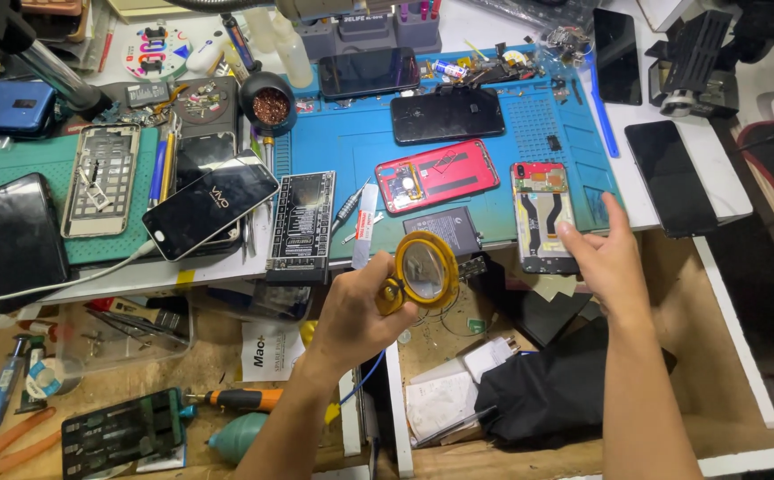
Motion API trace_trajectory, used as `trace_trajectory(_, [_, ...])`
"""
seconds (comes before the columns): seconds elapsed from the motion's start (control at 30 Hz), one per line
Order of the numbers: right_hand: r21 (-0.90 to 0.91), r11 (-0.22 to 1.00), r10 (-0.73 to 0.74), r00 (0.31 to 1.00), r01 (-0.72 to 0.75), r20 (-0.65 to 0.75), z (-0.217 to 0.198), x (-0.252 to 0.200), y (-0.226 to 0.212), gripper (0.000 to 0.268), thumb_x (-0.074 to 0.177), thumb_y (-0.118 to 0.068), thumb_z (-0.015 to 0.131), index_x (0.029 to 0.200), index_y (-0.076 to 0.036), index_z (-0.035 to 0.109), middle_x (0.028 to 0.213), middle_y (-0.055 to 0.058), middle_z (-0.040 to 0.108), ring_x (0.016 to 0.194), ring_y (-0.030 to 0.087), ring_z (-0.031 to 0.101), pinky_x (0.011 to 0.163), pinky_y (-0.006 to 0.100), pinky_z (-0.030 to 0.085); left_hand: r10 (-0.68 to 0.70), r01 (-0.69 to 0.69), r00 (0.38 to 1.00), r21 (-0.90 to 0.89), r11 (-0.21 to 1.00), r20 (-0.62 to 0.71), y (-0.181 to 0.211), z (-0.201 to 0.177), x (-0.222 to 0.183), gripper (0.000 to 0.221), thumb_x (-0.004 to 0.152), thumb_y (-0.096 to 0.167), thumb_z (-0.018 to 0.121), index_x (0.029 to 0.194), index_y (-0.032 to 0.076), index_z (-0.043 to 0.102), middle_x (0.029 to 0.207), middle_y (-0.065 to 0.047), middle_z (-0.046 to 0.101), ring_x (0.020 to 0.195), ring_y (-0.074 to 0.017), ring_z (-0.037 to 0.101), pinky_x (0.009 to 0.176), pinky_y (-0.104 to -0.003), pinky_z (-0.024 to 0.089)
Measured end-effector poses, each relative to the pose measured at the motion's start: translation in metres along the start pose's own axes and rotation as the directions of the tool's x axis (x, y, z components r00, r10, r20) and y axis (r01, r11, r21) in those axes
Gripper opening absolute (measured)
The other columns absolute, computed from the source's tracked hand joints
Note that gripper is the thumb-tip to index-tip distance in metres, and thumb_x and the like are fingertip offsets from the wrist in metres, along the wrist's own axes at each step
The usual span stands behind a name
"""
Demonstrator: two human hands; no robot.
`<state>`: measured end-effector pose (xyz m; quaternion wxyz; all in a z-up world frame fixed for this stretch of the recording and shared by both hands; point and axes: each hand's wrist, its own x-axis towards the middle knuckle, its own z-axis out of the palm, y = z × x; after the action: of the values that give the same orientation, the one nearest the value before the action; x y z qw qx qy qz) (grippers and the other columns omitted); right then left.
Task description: Repairing a mobile phone by inspecting components with a magnifying glass and applying tape.
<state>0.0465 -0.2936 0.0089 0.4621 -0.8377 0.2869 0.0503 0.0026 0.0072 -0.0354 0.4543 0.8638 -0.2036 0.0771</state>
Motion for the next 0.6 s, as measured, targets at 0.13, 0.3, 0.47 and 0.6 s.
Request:
trace_trajectory(0.13, [0.040,0.998,-0.056,0.998,0.057,-0.012,0.003,0.017,0.019,0.087,0.090,-0.038,0.066,0.165,-0.020,0.027,0.127,0.022,0.067,0.118,0.027,0.064,0.083,0.048,0.052,-0.016,0.016,1.000,-0.008,1.000,-0.010,0.003,0.000,0.001,0.033,0.079,0.017,0.073,0.088,0.013,0.041,0.066,-0.003,0.050,0.052,-0.0213,0.041,0.049,-0.035,0.037])
trace_trajectory(0.3, [0.200,0.979,-0.046,0.998,0.039,0.031,0.006,0.028,0.029,0.089,0.089,-0.024,0.072,0.166,-0.021,0.026,0.114,0.021,0.072,0.095,0.023,0.069,0.083,0.039,0.053,-0.024,0.024,1.000,-0.017,1.000,-0.008,0.003,-0.001,0.001,0.033,0.080,0.018,0.073,0.089,0.012,0.042,0.066,-0.004,0.049,0.052,-0.0236,0.039,0.050,-0.037,0.036])
trace_trajectory(0.47, [0.399,0.913,0.009,0.982,-0.085,0.189,-0.002,0.043,0.047,0.087,0.086,-0.033,0.073,0.164,-0.030,0.035,0.091,0.002,0.062,0.073,0.016,0.062,0.034,0.032,0.040,-0.017,0.016,0.999,-0.012,1.000,-0.033,0.002,-0.004,0.002,0.032,0.081,0.020,0.069,0.087,0.013,0.039,0.063,-0.003,0.044,0.052,-0.0244,0.038,0.052,-0.038,0.037])
trace_trajectory(0.6, [0.358,0.914,0.137,0.975,-0.193,0.176,-0.009,0.033,0.032,0.081,0.084,-0.049,0.064,0.160,-0.040,0.037,0.150,0.000,0.055,0.098,0.022,0.062,0.059,0.040,0.044,-0.051,0.051,0.998,0.008,0.999,-0.024,0.000,-0.003,0.002,0.033,0.082,0.026,0.073,0.088,0.013,0.043,0.067,-0.004,0.050,0.055,-0.0229,0.043,0.053,-0.038,0.038])
